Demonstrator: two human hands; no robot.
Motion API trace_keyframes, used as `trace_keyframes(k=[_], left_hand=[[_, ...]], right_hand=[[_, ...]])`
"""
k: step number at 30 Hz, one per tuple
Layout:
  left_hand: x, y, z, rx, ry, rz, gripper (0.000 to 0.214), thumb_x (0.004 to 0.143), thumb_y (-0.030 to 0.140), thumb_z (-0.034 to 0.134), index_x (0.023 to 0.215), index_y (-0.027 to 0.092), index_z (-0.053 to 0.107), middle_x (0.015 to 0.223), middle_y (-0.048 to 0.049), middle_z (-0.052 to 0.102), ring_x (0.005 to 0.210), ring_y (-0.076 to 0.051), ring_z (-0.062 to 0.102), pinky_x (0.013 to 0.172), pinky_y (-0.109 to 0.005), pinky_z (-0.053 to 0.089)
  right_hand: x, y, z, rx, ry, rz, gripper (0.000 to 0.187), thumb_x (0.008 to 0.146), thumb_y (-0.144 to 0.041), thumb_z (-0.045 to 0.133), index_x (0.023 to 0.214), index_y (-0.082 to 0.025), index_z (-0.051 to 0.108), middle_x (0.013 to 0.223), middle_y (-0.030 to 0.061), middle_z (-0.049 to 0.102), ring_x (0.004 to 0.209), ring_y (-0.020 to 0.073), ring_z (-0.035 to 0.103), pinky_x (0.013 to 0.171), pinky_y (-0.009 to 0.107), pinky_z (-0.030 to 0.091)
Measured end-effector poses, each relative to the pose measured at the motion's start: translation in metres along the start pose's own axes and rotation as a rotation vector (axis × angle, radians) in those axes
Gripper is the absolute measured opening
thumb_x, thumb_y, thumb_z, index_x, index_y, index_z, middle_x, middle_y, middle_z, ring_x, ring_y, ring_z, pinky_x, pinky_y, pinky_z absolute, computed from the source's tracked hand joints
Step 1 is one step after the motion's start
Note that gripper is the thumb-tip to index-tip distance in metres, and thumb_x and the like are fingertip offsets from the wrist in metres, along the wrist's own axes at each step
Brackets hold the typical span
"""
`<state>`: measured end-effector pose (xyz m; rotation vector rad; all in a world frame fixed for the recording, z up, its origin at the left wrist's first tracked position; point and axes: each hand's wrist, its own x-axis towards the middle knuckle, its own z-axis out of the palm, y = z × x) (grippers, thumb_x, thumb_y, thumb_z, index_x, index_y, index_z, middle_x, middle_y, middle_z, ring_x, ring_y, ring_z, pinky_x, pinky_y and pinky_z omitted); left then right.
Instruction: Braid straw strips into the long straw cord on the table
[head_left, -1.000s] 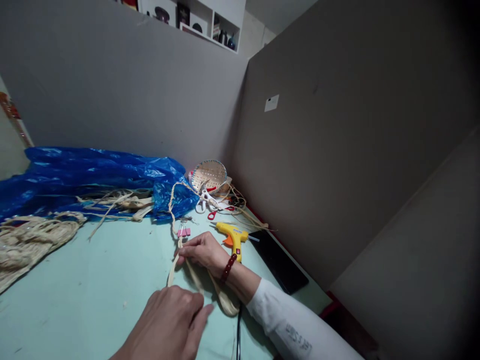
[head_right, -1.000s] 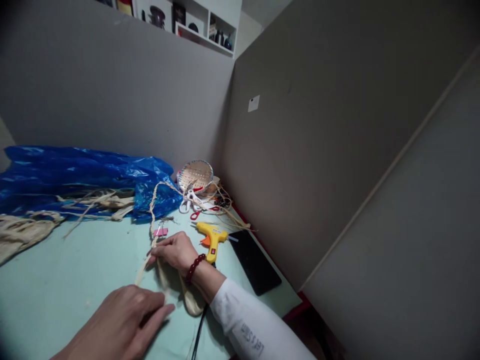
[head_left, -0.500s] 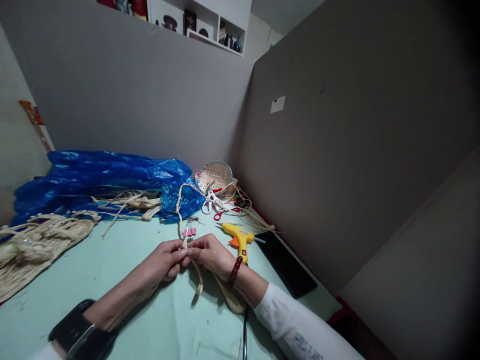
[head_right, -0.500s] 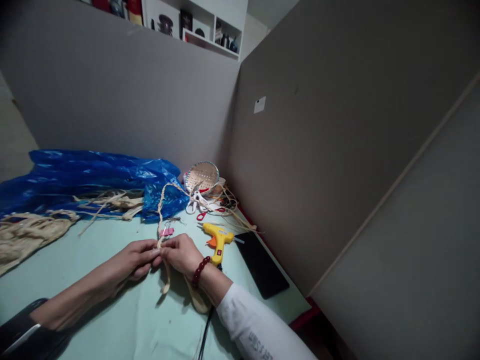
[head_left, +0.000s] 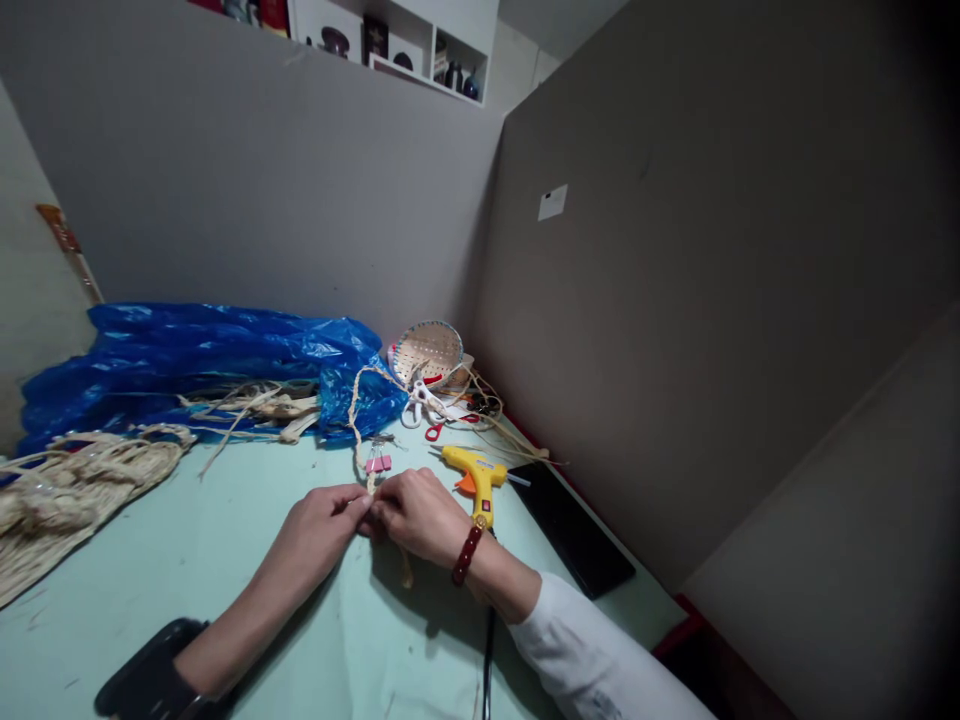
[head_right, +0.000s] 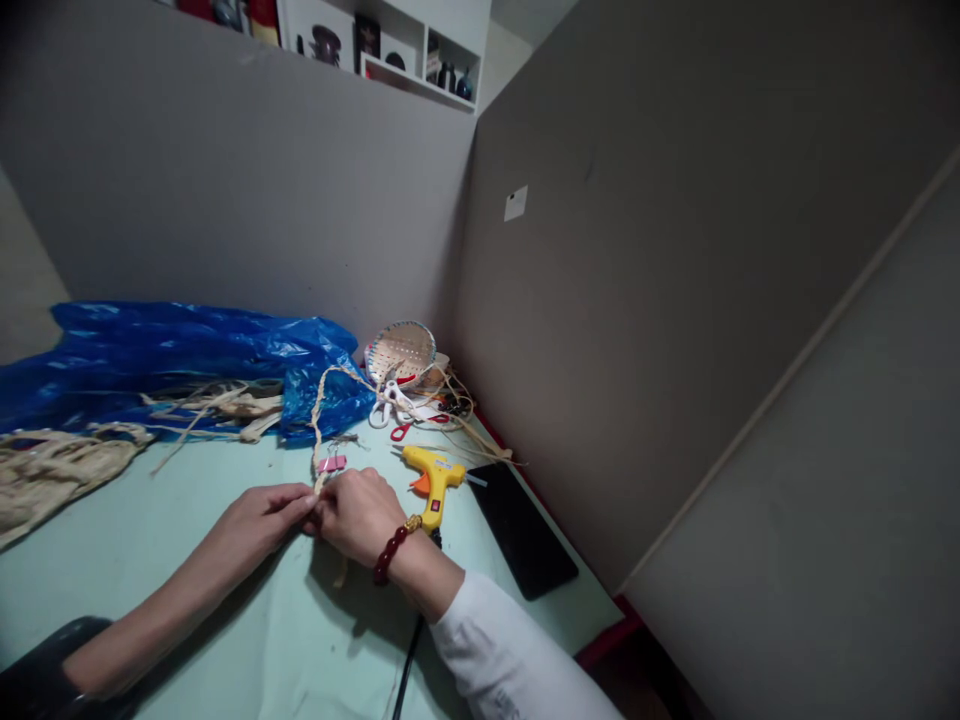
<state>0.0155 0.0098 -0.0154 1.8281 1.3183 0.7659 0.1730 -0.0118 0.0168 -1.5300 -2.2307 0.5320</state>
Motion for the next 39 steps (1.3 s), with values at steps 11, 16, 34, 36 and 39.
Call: trace_keyframes(k=[11, 16, 34, 36, 39], left_hand=[[-0.010, 0.019, -0.003, 0.298, 0.112, 0.011, 0.028, 0.079, 0.035, 0.042, 0.064, 0.021, 0.060, 0.072, -0.0081, 0.068, 0.074, -0.026, 0.058, 0.067, -0.030, 0.032], [-0.008, 0.013, -0.003, 0.215, 0.098, 0.000, 0.025, 0.074, 0.036, 0.046, 0.054, 0.022, 0.052, 0.058, -0.0039, 0.059, 0.064, -0.023, 0.052, 0.062, -0.029, 0.029], [-0.007, -0.005, 0.001, -0.428, -0.098, -0.165, 0.037, 0.063, 0.054, 0.061, 0.064, 0.019, 0.052, 0.043, 0.0119, 0.032, 0.038, -0.005, 0.019, 0.041, -0.021, 0.014], [-0.007, -0.005, 0.000, -0.431, -0.127, -0.153, 0.038, 0.065, 0.055, 0.061, 0.065, 0.018, 0.052, 0.043, 0.0111, 0.035, 0.037, -0.004, 0.019, 0.041, -0.020, 0.012], [-0.007, -0.004, -0.002, -0.396, -0.150, -0.119, 0.036, 0.067, 0.052, 0.061, 0.064, 0.018, 0.053, 0.048, 0.0056, 0.048, 0.040, -0.005, 0.024, 0.042, -0.020, 0.014]], right_hand=[[-0.004, -0.001, -0.004, -0.210, 0.031, -0.021, 0.024, 0.083, -0.021, 0.048, 0.081, -0.017, 0.071, 0.074, 0.0099, 0.069, 0.065, 0.0176, 0.057, 0.054, 0.027, 0.026], [-0.007, -0.006, -0.002, -0.059, 0.021, -0.025, 0.025, 0.082, -0.019, 0.047, 0.070, -0.015, 0.069, 0.068, 0.0084, 0.067, 0.059, 0.0147, 0.052, 0.054, 0.026, 0.027], [-0.004, -0.003, -0.002, 0.238, 0.146, 0.049, 0.025, 0.086, -0.037, 0.061, 0.076, -0.016, 0.068, 0.069, 0.0018, 0.065, 0.066, 0.0129, 0.055, 0.058, 0.023, 0.032], [0.000, 0.003, 0.003, 0.338, 0.092, 0.043, 0.020, 0.082, -0.034, 0.066, 0.078, -0.015, 0.066, 0.072, 0.0019, 0.065, 0.068, 0.0130, 0.056, 0.058, 0.022, 0.035], [0.004, 0.010, 0.012, 0.585, -0.149, 0.073, 0.016, 0.088, -0.026, 0.058, 0.078, -0.014, 0.063, 0.065, -0.0006, 0.058, 0.058, 0.0100, 0.054, 0.053, 0.019, 0.036]])
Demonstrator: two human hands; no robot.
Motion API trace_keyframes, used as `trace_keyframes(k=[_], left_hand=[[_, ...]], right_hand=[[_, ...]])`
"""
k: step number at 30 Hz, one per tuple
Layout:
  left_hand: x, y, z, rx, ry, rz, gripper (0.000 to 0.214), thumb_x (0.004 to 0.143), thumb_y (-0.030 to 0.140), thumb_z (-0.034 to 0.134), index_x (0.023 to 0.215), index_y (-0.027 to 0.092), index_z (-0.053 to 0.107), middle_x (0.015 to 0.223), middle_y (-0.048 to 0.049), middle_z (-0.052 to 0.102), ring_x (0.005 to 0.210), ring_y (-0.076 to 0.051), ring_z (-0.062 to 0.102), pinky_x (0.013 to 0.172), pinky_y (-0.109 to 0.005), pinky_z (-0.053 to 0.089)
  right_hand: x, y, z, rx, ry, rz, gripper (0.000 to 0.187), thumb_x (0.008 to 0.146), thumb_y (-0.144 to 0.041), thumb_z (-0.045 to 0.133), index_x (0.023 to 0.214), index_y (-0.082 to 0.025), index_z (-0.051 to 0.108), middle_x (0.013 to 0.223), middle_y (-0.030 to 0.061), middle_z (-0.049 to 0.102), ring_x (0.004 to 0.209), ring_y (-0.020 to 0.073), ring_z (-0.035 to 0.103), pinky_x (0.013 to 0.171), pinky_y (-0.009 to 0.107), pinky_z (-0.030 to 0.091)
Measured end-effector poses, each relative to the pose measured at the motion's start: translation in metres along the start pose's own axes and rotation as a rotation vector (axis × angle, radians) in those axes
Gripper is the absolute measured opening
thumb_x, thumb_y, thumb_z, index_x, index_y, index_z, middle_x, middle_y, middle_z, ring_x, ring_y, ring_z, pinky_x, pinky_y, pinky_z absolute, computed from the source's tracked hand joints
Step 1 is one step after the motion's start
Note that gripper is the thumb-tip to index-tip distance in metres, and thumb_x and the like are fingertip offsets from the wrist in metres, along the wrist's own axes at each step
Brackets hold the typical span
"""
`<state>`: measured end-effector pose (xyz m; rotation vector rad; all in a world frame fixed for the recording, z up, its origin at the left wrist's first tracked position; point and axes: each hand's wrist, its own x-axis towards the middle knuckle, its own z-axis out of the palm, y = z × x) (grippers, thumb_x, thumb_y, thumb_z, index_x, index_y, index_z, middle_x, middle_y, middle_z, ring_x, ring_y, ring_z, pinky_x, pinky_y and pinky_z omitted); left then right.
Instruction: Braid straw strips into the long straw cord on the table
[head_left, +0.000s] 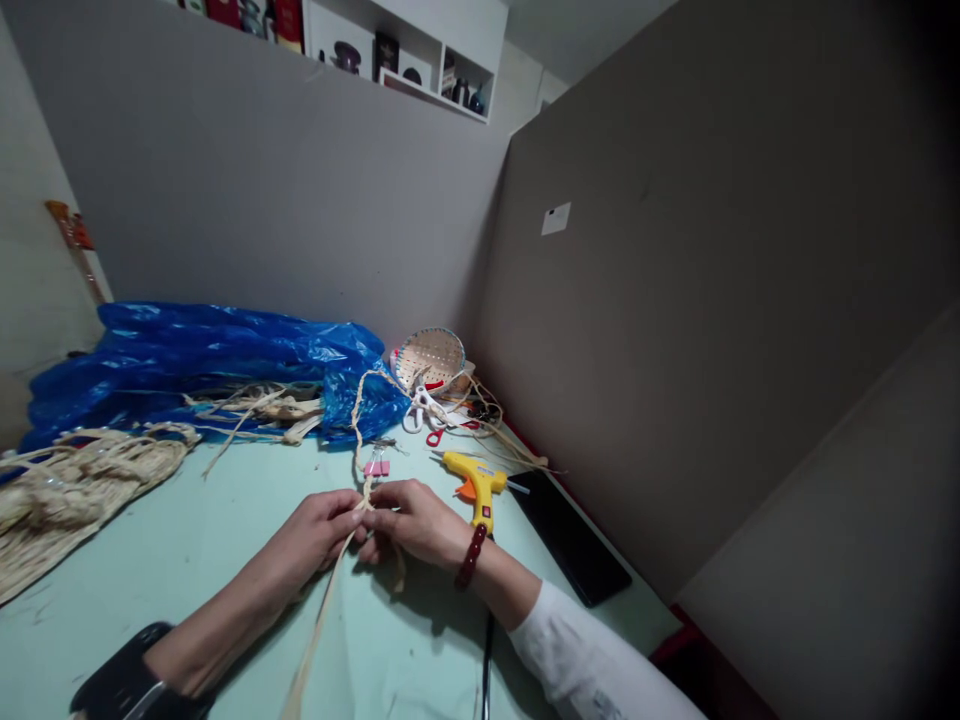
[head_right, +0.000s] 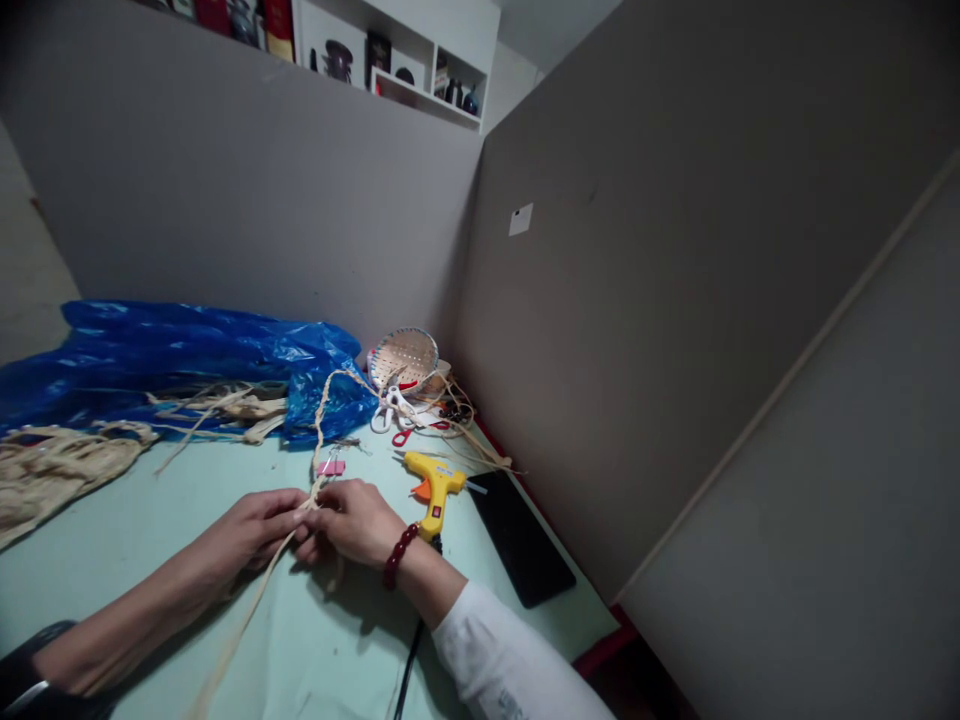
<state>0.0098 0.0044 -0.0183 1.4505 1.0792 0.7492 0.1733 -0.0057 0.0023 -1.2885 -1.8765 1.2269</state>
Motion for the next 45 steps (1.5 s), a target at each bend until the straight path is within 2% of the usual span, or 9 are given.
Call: trace_keyframes(k=[9, 15, 20, 27, 33, 37, 40, 43, 45], left_hand=[[-0.002, 0.007, -0.003, 0.261, 0.047, 0.128, 0.030, 0.070, 0.042, 0.057, 0.052, 0.018, 0.058, 0.053, -0.0008, 0.058, 0.058, -0.018, 0.050, 0.060, -0.026, 0.035], [-0.006, 0.006, 0.000, 0.405, 0.111, 0.153, 0.029, 0.075, 0.042, 0.050, 0.056, 0.021, 0.056, 0.058, -0.0012, 0.061, 0.062, -0.021, 0.054, 0.063, -0.028, 0.035], [-0.016, 0.021, 0.002, 0.680, 0.219, 0.142, 0.031, 0.082, 0.040, 0.037, 0.065, 0.022, 0.056, 0.073, -0.0079, 0.067, 0.075, -0.026, 0.059, 0.070, -0.031, 0.035], [-0.032, 0.023, 0.017, 0.908, 0.219, 0.110, 0.033, 0.087, 0.036, 0.030, 0.071, 0.023, 0.056, 0.079, -0.0119, 0.071, 0.074, -0.028, 0.064, 0.067, -0.033, 0.036], [-0.039, 0.015, 0.035, 0.979, 0.134, 0.122, 0.035, 0.089, 0.029, 0.030, 0.091, 0.019, 0.064, 0.094, -0.0193, 0.074, 0.084, -0.036, 0.069, 0.073, -0.040, 0.041], [-0.041, 0.014, 0.038, 0.993, 0.073, 0.124, 0.039, 0.089, 0.026, 0.029, 0.097, 0.016, 0.065, 0.100, -0.0220, 0.072, 0.088, -0.036, 0.069, 0.074, -0.040, 0.042], [-0.045, 0.018, 0.036, 0.988, 0.076, 0.154, 0.036, 0.089, 0.037, 0.037, 0.079, 0.021, 0.068, 0.089, -0.0157, 0.074, 0.080, -0.034, 0.069, 0.068, -0.037, 0.039], [-0.041, 0.025, 0.022, 0.968, 0.165, 0.132, 0.040, 0.087, 0.048, 0.042, 0.063, 0.024, 0.064, 0.076, -0.0089, 0.072, 0.072, -0.029, 0.065, 0.063, -0.034, 0.034], [-0.032, 0.027, 0.007, 0.878, 0.387, 0.109, 0.040, 0.088, 0.043, 0.036, 0.069, 0.024, 0.065, 0.078, -0.0084, 0.071, 0.075, -0.026, 0.063, 0.068, -0.035, 0.036]], right_hand=[[0.001, 0.002, -0.002, -0.146, 0.065, -0.076, 0.025, 0.087, -0.019, 0.051, 0.069, -0.013, 0.067, 0.065, -0.0011, 0.058, 0.064, 0.0099, 0.047, 0.061, 0.020, 0.033], [-0.002, 0.002, 0.004, -0.252, 0.208, -0.109, 0.030, 0.087, -0.024, 0.053, 0.060, -0.014, 0.063, 0.052, -0.0041, 0.042, 0.057, 0.0094, 0.037, 0.054, 0.022, 0.026], [-0.005, -0.001, 0.004, -0.328, 0.280, -0.131, 0.026, 0.086, -0.027, 0.056, 0.069, -0.015, 0.071, 0.054, -0.0028, 0.048, 0.057, 0.0103, 0.037, 0.055, 0.023, 0.025], [0.002, 0.009, 0.008, -0.056, 0.274, -0.112, 0.023, 0.081, -0.019, 0.057, 0.066, -0.013, 0.073, 0.055, -0.0007, 0.058, 0.060, 0.0112, 0.048, 0.057, 0.021, 0.032], [-0.003, -0.003, 0.004, 0.421, 0.100, 0.169, 0.017, 0.079, -0.017, 0.059, 0.082, -0.013, 0.075, 0.053, -0.0039, 0.052, 0.042, 0.0050, 0.027, 0.042, 0.021, 0.018], [-0.006, -0.005, 0.003, 0.462, 0.064, 0.174, 0.016, 0.079, -0.017, 0.061, 0.085, -0.010, 0.074, 0.044, -0.0078, 0.039, 0.038, 0.0039, 0.022, 0.040, 0.022, 0.012], [-0.004, -0.001, 0.003, 0.452, 0.070, 0.120, 0.016, 0.079, -0.016, 0.059, 0.080, -0.009, 0.073, 0.054, -0.0038, 0.053, 0.039, 0.0034, 0.026, 0.040, 0.021, 0.015], [-0.002, 0.001, 0.005, 0.435, 0.097, 0.123, 0.017, 0.078, -0.012, 0.056, 0.074, -0.009, 0.072, 0.057, -0.0023, 0.057, 0.041, 0.0037, 0.029, 0.041, 0.021, 0.018], [-0.002, 0.000, 0.006, 0.429, 0.117, 0.128, 0.018, 0.078, -0.010, 0.055, 0.069, -0.009, 0.070, 0.052, -0.0032, 0.053, 0.040, 0.0039, 0.027, 0.042, 0.021, 0.018]])
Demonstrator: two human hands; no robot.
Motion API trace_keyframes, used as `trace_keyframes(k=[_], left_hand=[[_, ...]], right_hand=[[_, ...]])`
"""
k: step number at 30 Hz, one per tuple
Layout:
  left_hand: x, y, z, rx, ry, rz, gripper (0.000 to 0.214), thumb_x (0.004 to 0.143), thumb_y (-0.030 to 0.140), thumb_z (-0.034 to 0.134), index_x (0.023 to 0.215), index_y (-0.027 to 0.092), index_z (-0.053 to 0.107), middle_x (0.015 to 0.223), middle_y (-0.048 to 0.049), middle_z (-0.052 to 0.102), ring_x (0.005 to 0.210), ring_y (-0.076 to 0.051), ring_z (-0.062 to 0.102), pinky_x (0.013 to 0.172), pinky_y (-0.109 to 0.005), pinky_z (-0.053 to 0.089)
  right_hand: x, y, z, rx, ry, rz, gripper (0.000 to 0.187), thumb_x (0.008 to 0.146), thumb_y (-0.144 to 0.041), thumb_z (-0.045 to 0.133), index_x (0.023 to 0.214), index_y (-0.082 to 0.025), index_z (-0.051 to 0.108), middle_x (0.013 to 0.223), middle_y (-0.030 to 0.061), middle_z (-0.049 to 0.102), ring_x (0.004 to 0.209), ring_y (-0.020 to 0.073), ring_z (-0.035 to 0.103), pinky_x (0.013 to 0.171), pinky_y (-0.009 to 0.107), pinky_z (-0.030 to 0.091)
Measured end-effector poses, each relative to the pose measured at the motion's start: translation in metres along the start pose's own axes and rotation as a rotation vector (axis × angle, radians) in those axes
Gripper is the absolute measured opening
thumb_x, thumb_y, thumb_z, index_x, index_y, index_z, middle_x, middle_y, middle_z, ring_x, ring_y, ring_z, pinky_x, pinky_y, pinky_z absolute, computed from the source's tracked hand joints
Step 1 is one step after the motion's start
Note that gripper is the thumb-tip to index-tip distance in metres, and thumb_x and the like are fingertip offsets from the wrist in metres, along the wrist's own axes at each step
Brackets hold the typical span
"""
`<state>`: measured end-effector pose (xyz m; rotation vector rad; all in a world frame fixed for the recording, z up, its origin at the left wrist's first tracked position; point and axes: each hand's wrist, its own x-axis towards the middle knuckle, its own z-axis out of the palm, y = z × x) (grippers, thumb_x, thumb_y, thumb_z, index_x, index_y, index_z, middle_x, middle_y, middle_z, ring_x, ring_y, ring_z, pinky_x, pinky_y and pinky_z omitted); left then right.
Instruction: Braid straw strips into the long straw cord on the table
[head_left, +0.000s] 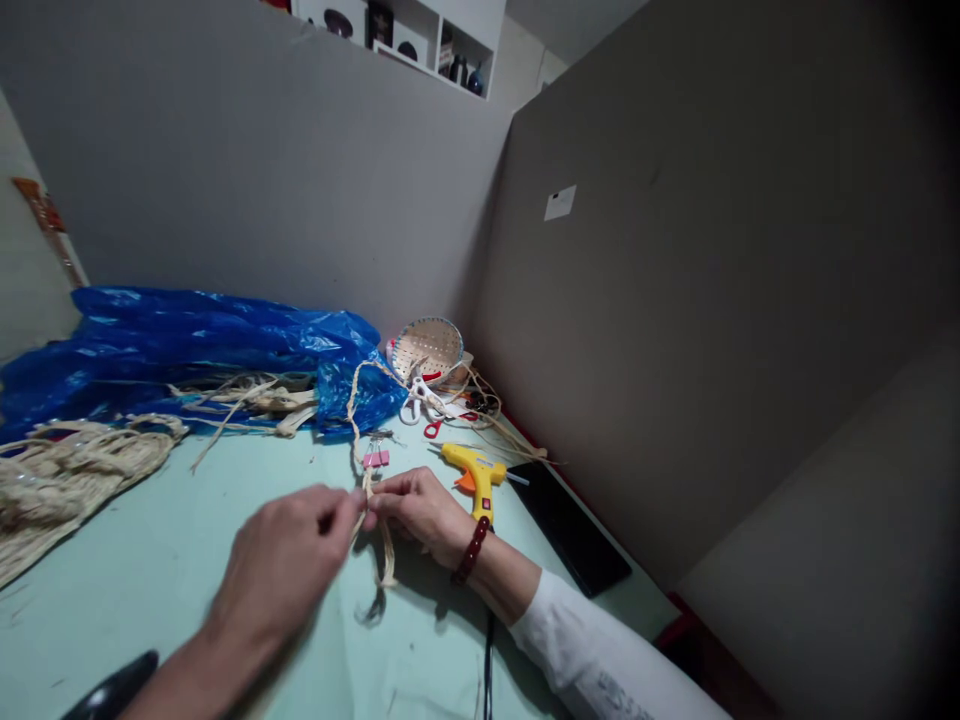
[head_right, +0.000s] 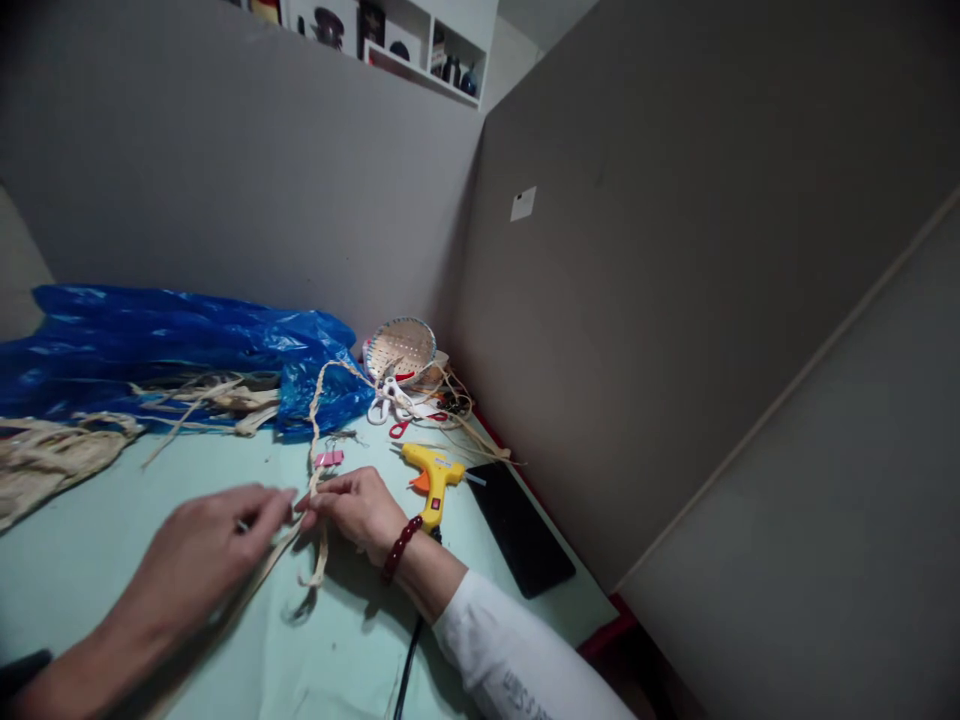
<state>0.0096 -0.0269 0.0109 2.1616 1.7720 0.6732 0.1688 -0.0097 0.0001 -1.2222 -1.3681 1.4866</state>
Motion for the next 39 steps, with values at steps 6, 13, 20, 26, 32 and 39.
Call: trace_keyframes(k=[6, 13, 20, 26, 32, 39], left_hand=[[0.026, -0.022, 0.013, -0.859, -0.434, -0.036, 0.034, 0.071, 0.049, 0.060, 0.085, 0.019, 0.055, 0.066, 0.0026, 0.057, 0.054, -0.012, 0.053, 0.053, -0.024, 0.040], [0.026, -0.019, 0.028, -0.863, -0.459, -0.160, 0.035, 0.069, 0.054, 0.056, 0.067, 0.019, 0.052, 0.046, 0.0106, 0.041, 0.033, -0.003, 0.017, 0.034, -0.019, 0.010], [0.034, -0.031, 0.035, -0.723, -0.267, -0.113, 0.029, 0.063, 0.045, 0.063, 0.057, 0.018, 0.051, 0.045, 0.0088, 0.040, 0.045, -0.008, 0.032, 0.046, -0.021, 0.020], [0.035, -0.034, 0.037, -0.691, -0.239, -0.127, 0.026, 0.061, 0.041, 0.060, 0.052, 0.018, 0.050, 0.048, 0.0081, 0.039, 0.050, -0.009, 0.031, 0.050, -0.023, 0.020], [0.028, -0.026, 0.028, -0.746, -0.286, -0.179, 0.027, 0.062, 0.041, 0.060, 0.052, 0.018, 0.048, 0.046, 0.0084, 0.037, 0.047, -0.008, 0.030, 0.046, -0.021, 0.021], [0.023, -0.024, 0.023, -0.844, -0.373, -0.235, 0.033, 0.061, 0.048, 0.066, 0.057, 0.018, 0.051, 0.041, 0.0112, 0.032, 0.039, -0.005, 0.021, 0.040, -0.020, 0.012]], right_hand=[[-0.001, 0.003, 0.002, -0.006, -0.085, -0.037, 0.022, 0.081, -0.011, 0.052, 0.066, -0.010, 0.068, 0.045, -0.0056, 0.044, 0.040, 0.0049, 0.024, 0.042, 0.021, 0.015], [-0.006, -0.005, -0.003, -0.526, -0.041, -0.258, 0.026, 0.087, -0.015, 0.051, 0.068, -0.013, 0.068, 0.063, 0.0011, 0.065, 0.054, 0.0085, 0.049, 0.057, 0.020, 0.034], [-0.019, -0.013, 0.006, -1.123, 0.127, -0.284, 0.021, 0.081, -0.018, 0.052, 0.070, -0.017, 0.069, 0.064, 0.0065, 0.066, 0.059, 0.0153, 0.054, 0.055, 0.026, 0.027], [-0.026, -0.017, 0.005, -1.217, 0.171, -0.299, 0.021, 0.080, -0.023, 0.052, 0.068, -0.017, 0.068, 0.065, 0.0074, 0.067, 0.056, 0.0152, 0.053, 0.052, 0.028, 0.021], [-0.029, -0.002, 0.012, -1.250, 0.036, -0.587, 0.015, 0.080, -0.020, 0.052, 0.071, -0.015, 0.063, 0.070, 0.0055, 0.067, 0.057, 0.0136, 0.051, 0.055, 0.027, 0.025], [-0.034, -0.006, 0.015, -1.036, -0.200, -0.562, 0.037, 0.086, -0.037, 0.060, 0.056, -0.015, 0.061, 0.050, -0.0017, 0.053, 0.048, 0.0088, 0.038, 0.053, 0.024, 0.024]])
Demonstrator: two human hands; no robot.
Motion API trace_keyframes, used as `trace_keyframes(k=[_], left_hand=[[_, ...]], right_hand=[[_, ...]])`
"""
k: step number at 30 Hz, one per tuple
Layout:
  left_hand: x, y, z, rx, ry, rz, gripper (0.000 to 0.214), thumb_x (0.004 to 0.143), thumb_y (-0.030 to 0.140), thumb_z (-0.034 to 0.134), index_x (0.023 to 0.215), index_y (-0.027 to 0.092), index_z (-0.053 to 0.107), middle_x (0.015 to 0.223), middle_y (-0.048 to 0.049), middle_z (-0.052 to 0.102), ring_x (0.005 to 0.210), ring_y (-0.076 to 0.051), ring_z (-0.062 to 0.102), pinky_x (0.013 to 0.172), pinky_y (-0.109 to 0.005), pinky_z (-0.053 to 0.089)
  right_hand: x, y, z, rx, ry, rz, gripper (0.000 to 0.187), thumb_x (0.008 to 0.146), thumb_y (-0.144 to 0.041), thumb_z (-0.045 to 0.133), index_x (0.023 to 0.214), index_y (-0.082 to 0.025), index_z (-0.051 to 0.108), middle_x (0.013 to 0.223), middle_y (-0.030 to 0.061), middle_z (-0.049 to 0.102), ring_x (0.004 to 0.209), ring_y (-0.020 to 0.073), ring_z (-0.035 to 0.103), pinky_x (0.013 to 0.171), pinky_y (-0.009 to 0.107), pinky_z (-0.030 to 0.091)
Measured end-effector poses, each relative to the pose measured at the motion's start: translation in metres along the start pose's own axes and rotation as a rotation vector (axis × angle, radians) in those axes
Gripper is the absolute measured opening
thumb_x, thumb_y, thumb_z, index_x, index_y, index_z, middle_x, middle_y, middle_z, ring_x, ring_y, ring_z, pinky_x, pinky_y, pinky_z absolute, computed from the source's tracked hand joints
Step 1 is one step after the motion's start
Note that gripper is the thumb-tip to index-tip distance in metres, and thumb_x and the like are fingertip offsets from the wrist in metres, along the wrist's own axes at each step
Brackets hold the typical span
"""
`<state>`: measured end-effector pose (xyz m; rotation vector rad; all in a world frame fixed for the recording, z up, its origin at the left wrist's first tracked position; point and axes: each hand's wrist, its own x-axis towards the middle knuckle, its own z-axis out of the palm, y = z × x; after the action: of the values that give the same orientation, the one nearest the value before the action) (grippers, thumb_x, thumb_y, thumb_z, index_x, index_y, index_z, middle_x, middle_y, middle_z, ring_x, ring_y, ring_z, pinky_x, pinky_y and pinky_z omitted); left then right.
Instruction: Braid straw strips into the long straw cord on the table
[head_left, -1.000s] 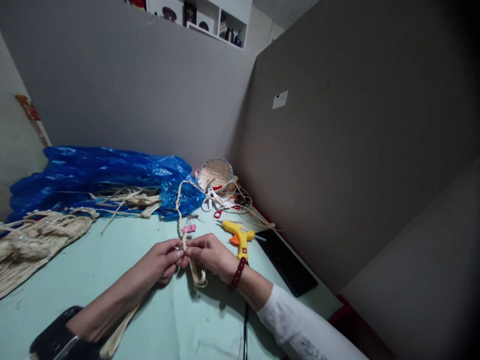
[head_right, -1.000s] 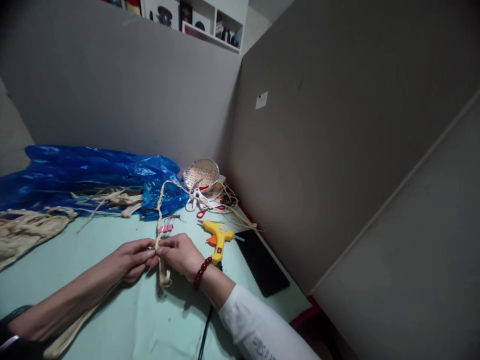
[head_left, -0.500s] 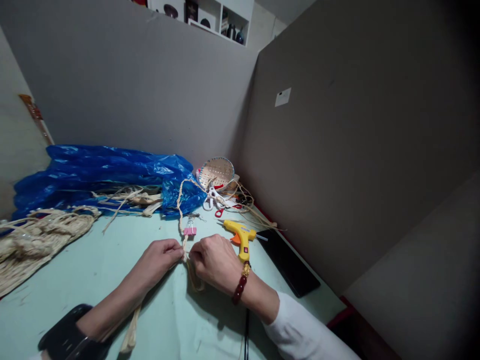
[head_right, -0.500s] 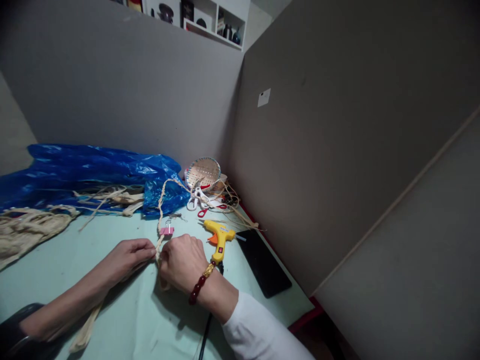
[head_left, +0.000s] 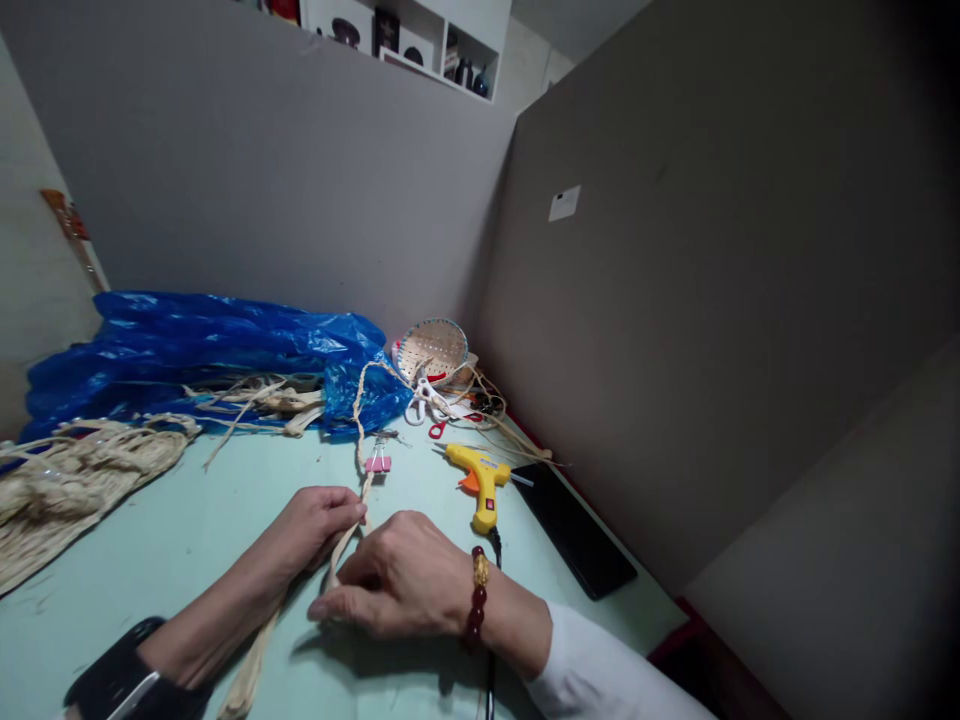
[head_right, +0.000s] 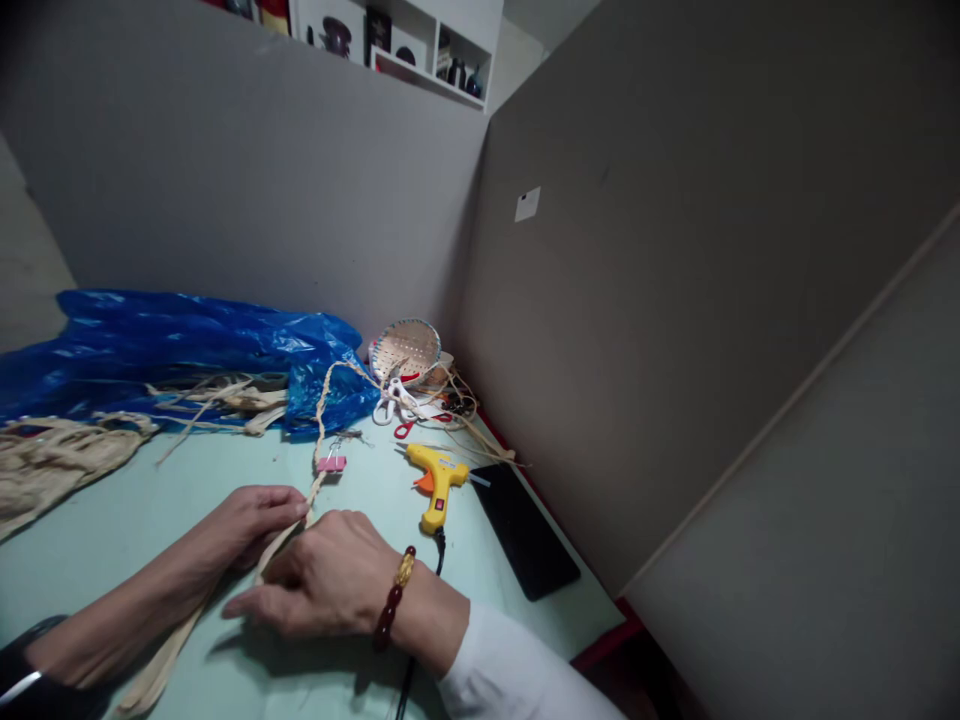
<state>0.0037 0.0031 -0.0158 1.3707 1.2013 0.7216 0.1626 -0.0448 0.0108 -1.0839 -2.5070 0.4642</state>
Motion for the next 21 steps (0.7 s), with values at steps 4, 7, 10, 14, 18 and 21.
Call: trace_keyframes(k=[4, 7, 10, 14, 18, 21], left_hand=[[0.000, 0.000, -0.001, -0.073, -0.054, -0.022, 0.037, 0.062, 0.051, 0.068, 0.060, 0.020, 0.047, 0.042, 0.0128, 0.029, 0.038, -0.004, 0.017, 0.040, -0.020, 0.009], [-0.003, 0.002, 0.000, -0.119, -0.094, -0.037, 0.039, 0.065, 0.053, 0.068, 0.065, 0.021, 0.047, 0.042, 0.0145, 0.026, 0.039, -0.003, 0.013, 0.040, -0.020, 0.006], [-0.003, 0.004, 0.002, -0.112, -0.111, -0.029, 0.037, 0.066, 0.051, 0.070, 0.068, 0.018, 0.053, 0.044, 0.0141, 0.027, 0.040, -0.003, 0.015, 0.041, -0.020, 0.007], [0.000, 0.002, 0.002, 0.026, -0.101, 0.023, 0.038, 0.068, 0.053, 0.065, 0.066, 0.016, 0.057, 0.042, 0.0115, 0.033, 0.039, -0.005, 0.020, 0.041, -0.021, 0.012], [-0.004, 0.002, 0.004, 0.383, 0.004, 0.194, 0.029, 0.077, 0.045, 0.053, 0.066, 0.018, 0.057, 0.051, 0.0032, 0.052, 0.050, -0.013, 0.044, 0.052, -0.024, 0.029], [-0.012, 0.007, 0.009, 0.632, 0.101, 0.236, 0.027, 0.080, 0.039, 0.044, 0.061, 0.021, 0.050, 0.055, 0.0006, 0.058, 0.058, -0.018, 0.053, 0.058, -0.027, 0.033]], right_hand=[[0.004, 0.012, -0.008, 0.307, 0.316, 0.333, 0.049, 0.095, -0.043, 0.047, 0.063, -0.013, 0.069, 0.052, -0.0003, 0.057, 0.051, 0.0084, 0.047, 0.056, 0.021, 0.032], [0.009, 0.026, -0.005, 0.479, 0.371, 0.400, 0.035, 0.092, -0.037, 0.053, 0.074, -0.013, 0.071, 0.063, 0.0014, 0.063, 0.061, 0.0105, 0.055, 0.060, 0.020, 0.036], [0.011, 0.033, 0.001, 0.773, 0.181, 0.365, 0.028, 0.085, -0.037, 0.061, 0.075, -0.013, 0.068, 0.064, 0.0001, 0.061, 0.059, 0.0103, 0.052, 0.057, 0.020, 0.038], [0.012, 0.034, 0.007, 1.001, 0.117, 0.414, 0.024, 0.082, -0.032, 0.064, 0.069, -0.012, 0.064, 0.062, -0.0011, 0.058, 0.053, 0.0079, 0.046, 0.050, 0.019, 0.034], [0.014, 0.039, 0.011, 0.916, 0.186, 0.474, 0.019, 0.081, -0.020, 0.059, 0.065, -0.011, 0.064, 0.056, -0.0023, 0.053, 0.049, 0.0063, 0.040, 0.048, 0.019, 0.029], [0.016, 0.041, 0.016, 0.850, 0.271, 0.509, 0.019, 0.080, -0.020, 0.059, 0.064, -0.011, 0.065, 0.056, -0.0021, 0.053, 0.050, 0.0064, 0.040, 0.049, 0.019, 0.029]])
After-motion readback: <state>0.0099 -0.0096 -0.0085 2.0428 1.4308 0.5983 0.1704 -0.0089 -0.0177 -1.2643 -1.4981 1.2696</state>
